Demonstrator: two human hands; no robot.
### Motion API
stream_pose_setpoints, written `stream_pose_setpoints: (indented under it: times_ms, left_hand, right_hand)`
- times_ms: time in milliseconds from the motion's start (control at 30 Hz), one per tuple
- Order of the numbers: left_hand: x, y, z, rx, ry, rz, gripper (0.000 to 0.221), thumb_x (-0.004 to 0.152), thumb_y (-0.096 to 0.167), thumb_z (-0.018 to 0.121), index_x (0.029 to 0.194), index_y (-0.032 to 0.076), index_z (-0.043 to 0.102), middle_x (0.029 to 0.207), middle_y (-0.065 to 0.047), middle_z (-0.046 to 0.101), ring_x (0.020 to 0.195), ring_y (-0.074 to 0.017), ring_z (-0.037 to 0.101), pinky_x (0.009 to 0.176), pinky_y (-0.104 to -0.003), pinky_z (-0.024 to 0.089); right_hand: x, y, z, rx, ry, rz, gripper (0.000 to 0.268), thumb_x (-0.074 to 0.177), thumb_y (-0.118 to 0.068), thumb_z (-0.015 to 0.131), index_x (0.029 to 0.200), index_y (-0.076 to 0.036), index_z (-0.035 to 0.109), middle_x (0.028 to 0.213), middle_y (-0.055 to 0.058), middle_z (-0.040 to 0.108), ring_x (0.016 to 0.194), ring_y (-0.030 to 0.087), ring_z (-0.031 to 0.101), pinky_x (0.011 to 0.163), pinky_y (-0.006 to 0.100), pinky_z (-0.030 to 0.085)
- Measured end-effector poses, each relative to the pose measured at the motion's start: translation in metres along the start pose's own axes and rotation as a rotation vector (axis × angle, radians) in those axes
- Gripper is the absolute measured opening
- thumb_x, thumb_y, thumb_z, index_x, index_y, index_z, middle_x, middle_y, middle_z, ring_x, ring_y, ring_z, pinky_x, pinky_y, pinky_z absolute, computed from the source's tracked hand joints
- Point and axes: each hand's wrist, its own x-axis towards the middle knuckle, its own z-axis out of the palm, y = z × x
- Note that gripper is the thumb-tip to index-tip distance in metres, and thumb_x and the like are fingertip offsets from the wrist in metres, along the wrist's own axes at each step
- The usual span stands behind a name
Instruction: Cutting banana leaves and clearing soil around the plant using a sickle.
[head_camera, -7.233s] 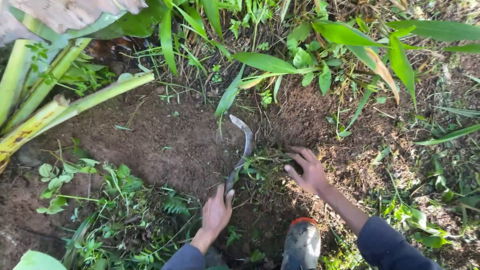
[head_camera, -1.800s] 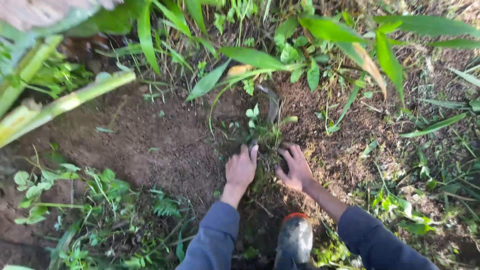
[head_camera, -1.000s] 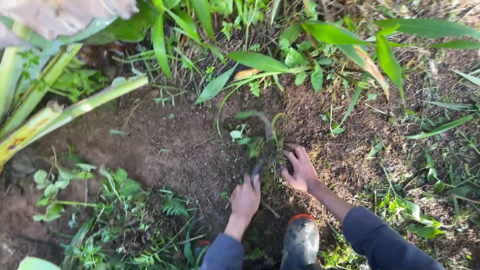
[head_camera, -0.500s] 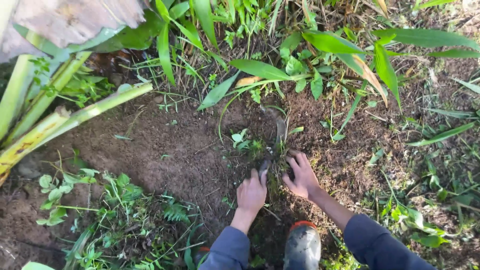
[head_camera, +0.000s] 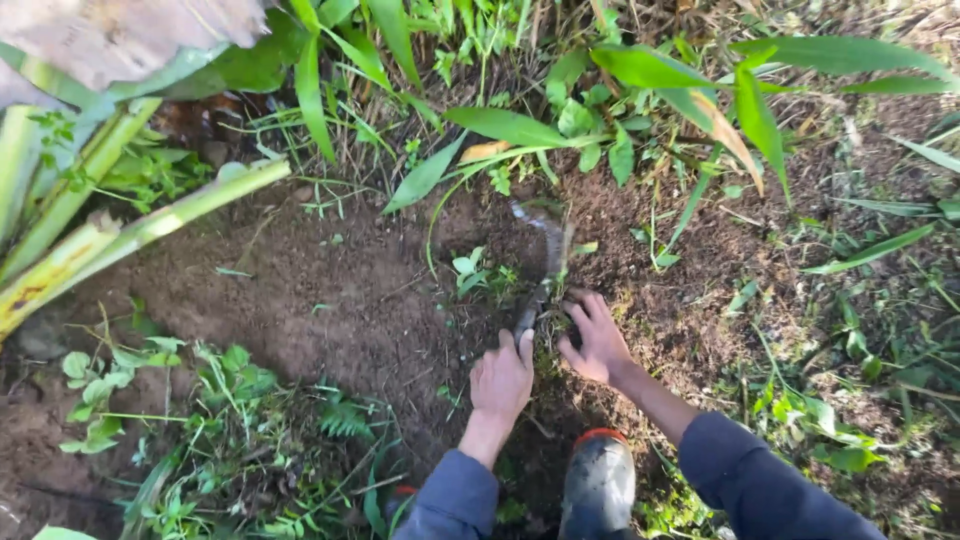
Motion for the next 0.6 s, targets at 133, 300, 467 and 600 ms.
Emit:
stream_pose_setpoints:
  times_ms: [133,300,467,600]
  left_hand:
    - [0.001,0.001,-0.010,0.105,-0.061,0.064,0.058,0.107,0.050,0.025,0.122,0.003,0.054,0.091,-0.029,0.072,0.096,-0.0482,0.072,0.084,-0.056,0.056]
    - [0.025,-0.001,-0.015,0.224,-0.034,0.222,0.058,0.107,0.054,0.024,0.116,0.006,0.055,0.092,-0.027,0.074,0.097,-0.0451,0.074,0.086,-0.054,0.057]
    - [0.078,0.018,-0.010,0.254,-0.032,0.251,0.063,0.105,0.056,0.020,0.124,0.008,0.054,0.094,-0.024,0.074,0.100,-0.0437,0.074,0.087,-0.055,0.056]
    - [0.063,-0.004,-0.004,0.204,-0.016,0.119,0.070,0.107,0.060,0.017,0.132,0.006,0.053,0.101,-0.029,0.072,0.105,-0.0472,0.071,0.091,-0.056,0.054]
  right_hand:
    - [0.000,0.008,0.008,-0.005,0.016,0.023,0.040,0.082,-0.036,0.051,0.114,-0.013,0.054,0.117,0.014,0.052,0.118,0.034,0.055,0.101,0.054,0.050]
    - [-0.005,0.011,0.014,0.071,0.087,-0.025,0.039,0.073,-0.028,0.060,0.107,-0.009,0.056,0.109,0.016,0.049,0.107,0.037,0.057,0.095,0.051,0.052]
    - [-0.005,-0.001,0.006,0.083,0.127,-0.029,0.040,0.070,-0.022,0.064,0.106,-0.007,0.056,0.113,0.018,0.050,0.110,0.041,0.056,0.095,0.053,0.051]
    - [0.000,0.000,0.000,0.095,0.075,-0.013,0.038,0.074,-0.021,0.061,0.109,-0.007,0.056,0.117,0.019,0.051,0.115,0.041,0.056,0.098,0.053,0.051]
